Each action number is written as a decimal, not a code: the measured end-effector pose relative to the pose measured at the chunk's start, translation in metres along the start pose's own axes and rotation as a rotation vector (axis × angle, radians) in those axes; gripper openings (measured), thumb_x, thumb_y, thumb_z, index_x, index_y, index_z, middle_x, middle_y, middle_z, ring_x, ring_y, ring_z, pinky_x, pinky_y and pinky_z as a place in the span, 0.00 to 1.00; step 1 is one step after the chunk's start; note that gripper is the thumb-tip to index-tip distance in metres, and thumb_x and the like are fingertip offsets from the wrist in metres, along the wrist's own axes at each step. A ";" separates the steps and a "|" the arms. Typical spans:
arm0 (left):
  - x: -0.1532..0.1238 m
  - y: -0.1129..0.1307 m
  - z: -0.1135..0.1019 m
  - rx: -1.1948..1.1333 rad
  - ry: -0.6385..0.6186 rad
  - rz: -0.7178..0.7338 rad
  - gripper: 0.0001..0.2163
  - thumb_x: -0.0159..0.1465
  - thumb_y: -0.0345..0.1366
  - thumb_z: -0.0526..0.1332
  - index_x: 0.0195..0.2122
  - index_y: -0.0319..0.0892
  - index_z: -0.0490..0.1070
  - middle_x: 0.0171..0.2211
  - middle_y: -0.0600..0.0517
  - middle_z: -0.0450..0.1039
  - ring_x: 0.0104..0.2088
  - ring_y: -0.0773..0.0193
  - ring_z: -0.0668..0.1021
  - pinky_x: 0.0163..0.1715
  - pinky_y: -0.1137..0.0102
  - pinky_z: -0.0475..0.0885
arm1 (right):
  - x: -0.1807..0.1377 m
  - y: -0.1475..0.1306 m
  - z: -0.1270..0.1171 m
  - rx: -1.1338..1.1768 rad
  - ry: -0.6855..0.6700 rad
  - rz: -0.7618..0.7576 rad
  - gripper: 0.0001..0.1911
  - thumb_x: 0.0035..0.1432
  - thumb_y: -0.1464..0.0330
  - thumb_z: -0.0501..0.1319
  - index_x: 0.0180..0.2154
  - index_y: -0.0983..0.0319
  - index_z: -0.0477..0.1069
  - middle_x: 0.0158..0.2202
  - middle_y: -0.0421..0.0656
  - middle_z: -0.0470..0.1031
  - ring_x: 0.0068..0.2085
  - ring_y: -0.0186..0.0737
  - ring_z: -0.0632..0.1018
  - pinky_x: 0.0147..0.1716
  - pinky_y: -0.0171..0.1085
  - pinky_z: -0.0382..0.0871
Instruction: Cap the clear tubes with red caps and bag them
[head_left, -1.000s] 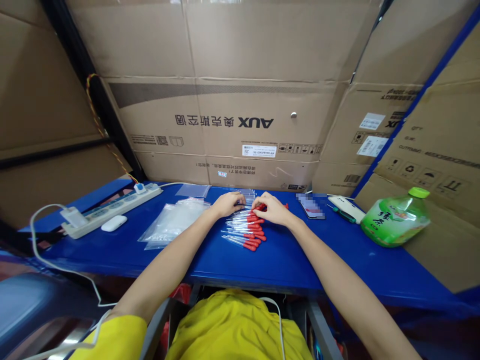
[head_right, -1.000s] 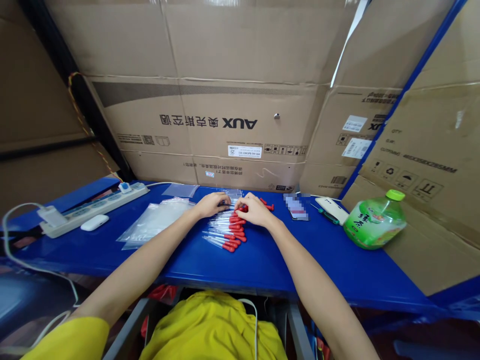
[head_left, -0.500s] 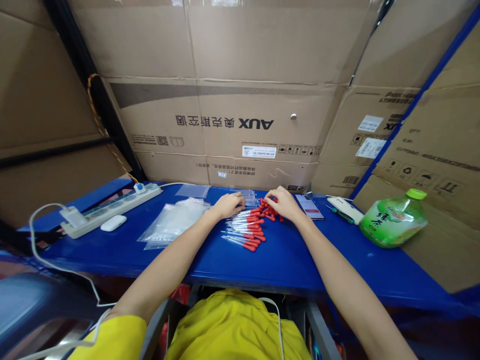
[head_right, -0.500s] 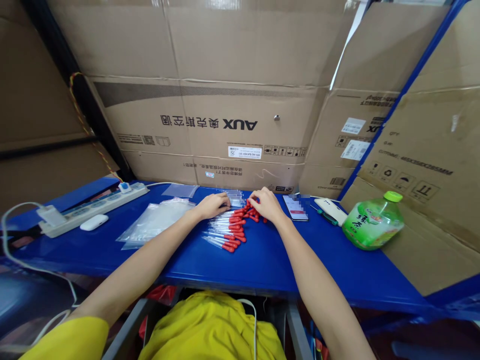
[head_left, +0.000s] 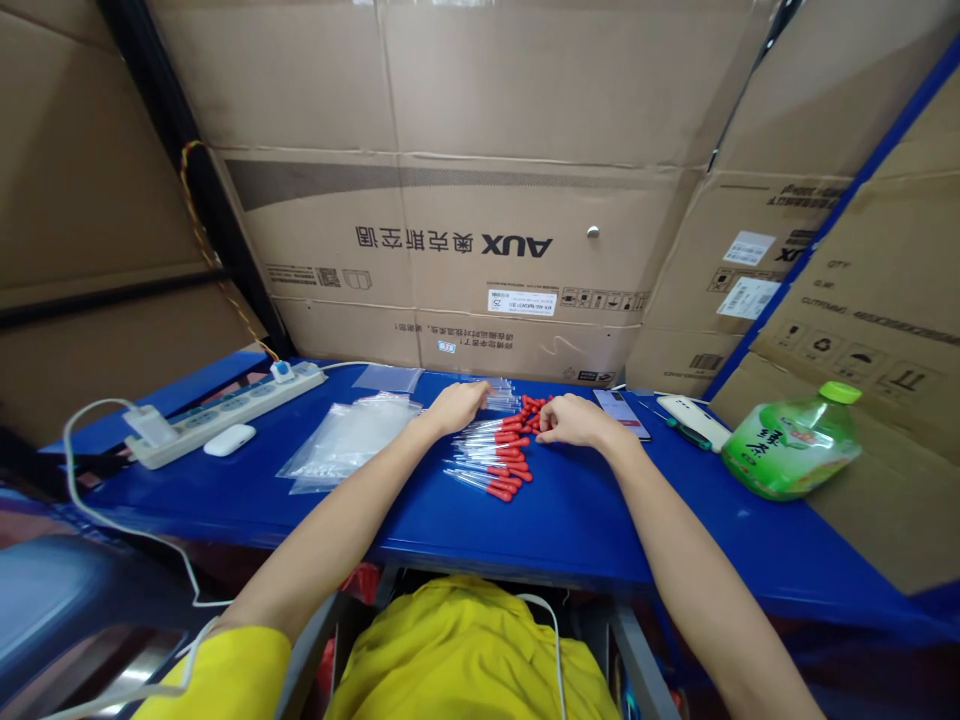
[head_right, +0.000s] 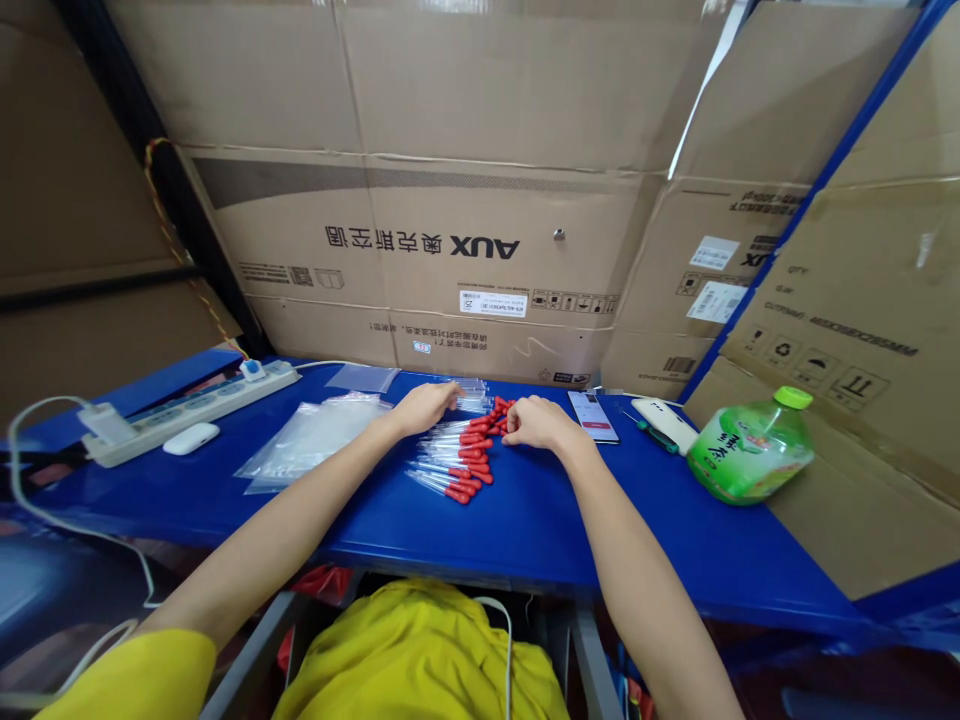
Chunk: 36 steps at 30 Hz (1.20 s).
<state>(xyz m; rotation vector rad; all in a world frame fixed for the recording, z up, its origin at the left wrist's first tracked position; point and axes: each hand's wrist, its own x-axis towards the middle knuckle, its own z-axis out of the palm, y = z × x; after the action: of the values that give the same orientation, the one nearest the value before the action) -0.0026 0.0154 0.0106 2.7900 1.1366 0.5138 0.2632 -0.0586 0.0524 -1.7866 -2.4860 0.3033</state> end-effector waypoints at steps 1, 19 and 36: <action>0.000 0.000 0.001 -0.005 0.015 -0.013 0.13 0.70 0.27 0.50 0.52 0.43 0.67 0.42 0.47 0.81 0.44 0.56 0.82 0.42 0.67 0.70 | 0.000 -0.002 0.001 -0.032 0.000 0.010 0.05 0.51 0.63 0.72 0.29 0.56 0.80 0.30 0.41 0.83 0.33 0.41 0.80 0.30 0.35 0.60; 0.004 0.026 0.004 -0.364 0.196 0.038 0.18 0.77 0.44 0.45 0.45 0.41 0.72 0.44 0.45 0.79 0.47 0.57 0.79 0.50 0.66 0.69 | 0.004 0.006 0.004 0.269 0.339 -0.153 0.10 0.52 0.74 0.61 0.38 0.59 0.72 0.27 0.37 0.79 0.27 0.36 0.76 0.29 0.33 0.63; 0.000 0.051 -0.011 -0.531 0.269 0.027 0.24 0.75 0.50 0.47 0.38 0.38 0.76 0.25 0.55 0.68 0.28 0.66 0.68 0.35 0.71 0.64 | 0.021 -0.032 0.031 0.880 0.735 -0.192 0.17 0.57 0.53 0.66 0.37 0.60 0.78 0.34 0.45 0.83 0.34 0.44 0.81 0.38 0.41 0.77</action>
<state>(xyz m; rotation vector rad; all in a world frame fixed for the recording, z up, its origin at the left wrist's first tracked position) 0.0275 -0.0220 0.0314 2.3226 0.8397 1.0448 0.2213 -0.0528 0.0277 -1.0203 -1.5940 0.5037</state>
